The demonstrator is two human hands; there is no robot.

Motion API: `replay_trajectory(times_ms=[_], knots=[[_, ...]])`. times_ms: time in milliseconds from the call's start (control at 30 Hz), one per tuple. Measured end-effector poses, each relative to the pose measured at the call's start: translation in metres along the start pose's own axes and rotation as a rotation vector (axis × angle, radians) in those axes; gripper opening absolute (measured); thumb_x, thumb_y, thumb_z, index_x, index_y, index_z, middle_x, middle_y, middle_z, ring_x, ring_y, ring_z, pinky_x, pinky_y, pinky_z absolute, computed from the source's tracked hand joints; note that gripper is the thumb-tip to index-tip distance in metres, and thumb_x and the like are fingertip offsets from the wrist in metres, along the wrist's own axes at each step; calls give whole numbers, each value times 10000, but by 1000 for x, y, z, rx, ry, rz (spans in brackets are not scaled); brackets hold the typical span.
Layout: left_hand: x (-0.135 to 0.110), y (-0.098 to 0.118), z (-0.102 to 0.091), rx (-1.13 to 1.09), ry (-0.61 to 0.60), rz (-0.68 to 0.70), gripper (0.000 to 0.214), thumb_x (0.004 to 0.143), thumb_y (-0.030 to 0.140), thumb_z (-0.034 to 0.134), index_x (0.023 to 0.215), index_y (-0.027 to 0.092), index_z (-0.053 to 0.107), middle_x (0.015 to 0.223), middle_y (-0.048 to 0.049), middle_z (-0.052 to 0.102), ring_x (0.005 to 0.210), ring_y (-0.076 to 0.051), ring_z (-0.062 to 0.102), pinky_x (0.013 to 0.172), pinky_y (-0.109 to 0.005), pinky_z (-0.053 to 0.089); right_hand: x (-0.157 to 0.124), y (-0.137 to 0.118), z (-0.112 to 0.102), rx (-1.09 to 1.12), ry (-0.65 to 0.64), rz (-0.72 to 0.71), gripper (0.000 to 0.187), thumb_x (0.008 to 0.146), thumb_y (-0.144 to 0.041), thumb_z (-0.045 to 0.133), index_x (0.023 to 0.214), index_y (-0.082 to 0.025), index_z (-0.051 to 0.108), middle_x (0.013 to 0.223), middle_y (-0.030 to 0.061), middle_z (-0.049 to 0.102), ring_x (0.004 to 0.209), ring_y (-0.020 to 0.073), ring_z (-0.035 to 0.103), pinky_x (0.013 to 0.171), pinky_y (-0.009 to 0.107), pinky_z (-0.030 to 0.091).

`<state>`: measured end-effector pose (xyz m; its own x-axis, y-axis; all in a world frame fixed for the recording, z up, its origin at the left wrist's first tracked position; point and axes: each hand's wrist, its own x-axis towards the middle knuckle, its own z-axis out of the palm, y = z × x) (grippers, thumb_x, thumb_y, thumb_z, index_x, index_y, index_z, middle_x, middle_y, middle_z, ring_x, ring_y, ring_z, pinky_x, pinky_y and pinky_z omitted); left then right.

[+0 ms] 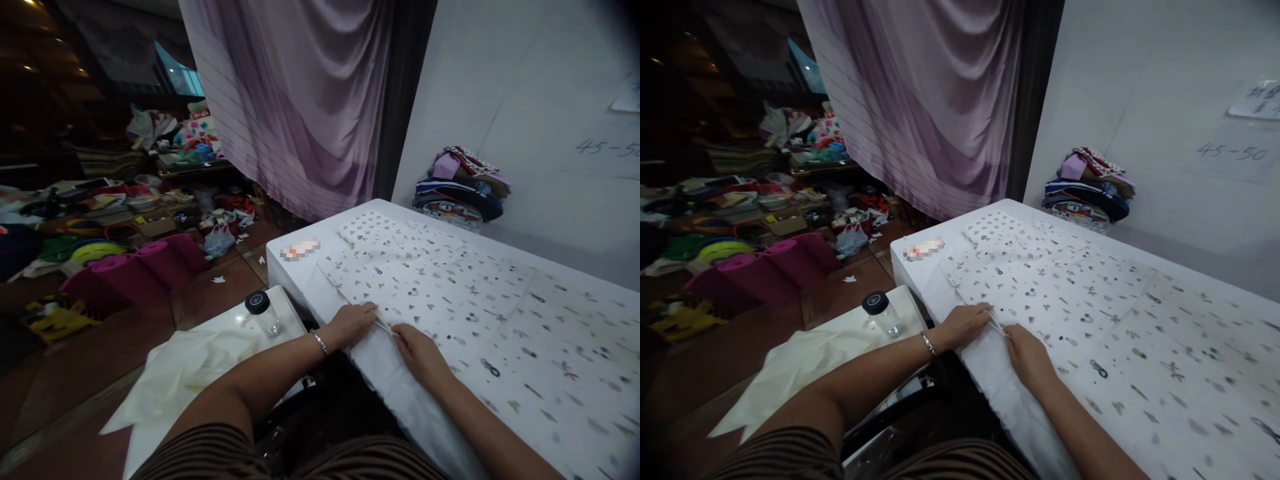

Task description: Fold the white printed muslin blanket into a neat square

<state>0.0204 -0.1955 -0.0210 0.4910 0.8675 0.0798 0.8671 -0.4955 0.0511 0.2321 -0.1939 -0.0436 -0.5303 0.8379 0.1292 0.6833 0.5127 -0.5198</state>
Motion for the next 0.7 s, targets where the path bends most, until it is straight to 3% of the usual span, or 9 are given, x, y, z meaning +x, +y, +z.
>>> replay_trajectory(times_ms=[167,267,367,500,700], knots=[[-1,-12,0,-5,16,-137,220,883,152,372,952,180,579,1217,-28,576,881,-169,623,653,-258,482,-2,0,0,23,-1,-44,340,889,-225,338,1110,-190,595,1053,76,654,970,206,607,861,332,465],[-5,-19,-1,-23,64,-124,214,871,141,398,982,181,577,1281,-30,556,997,-180,607,720,-260,492,-1,-5,0,-143,-33,-68,386,894,-173,344,1236,-172,524,1082,97,629,984,209,593,817,323,471],[-9,-24,-2,-40,79,-79,204,846,134,435,988,189,570,1273,-30,566,1034,-175,597,757,-258,494,5,-15,2,-380,-70,-54,412,888,-122,367,1282,-186,468,1048,100,604,920,212,586,669,281,458],[-10,-29,0,-53,68,-55,202,808,144,478,985,201,558,1243,-23,577,993,-160,607,746,-249,492,19,-29,7,-542,-102,-95,394,864,-58,398,1222,-202,481,1032,99,582,872,200,569,613,251,414],[-5,-30,3,-35,86,-154,209,809,169,480,1003,210,548,1230,-27,566,957,-169,611,671,-252,486,30,-33,7,-488,-171,-50,332,870,-45,357,1112,-170,547,1003,90,606,819,182,592,662,264,410]])
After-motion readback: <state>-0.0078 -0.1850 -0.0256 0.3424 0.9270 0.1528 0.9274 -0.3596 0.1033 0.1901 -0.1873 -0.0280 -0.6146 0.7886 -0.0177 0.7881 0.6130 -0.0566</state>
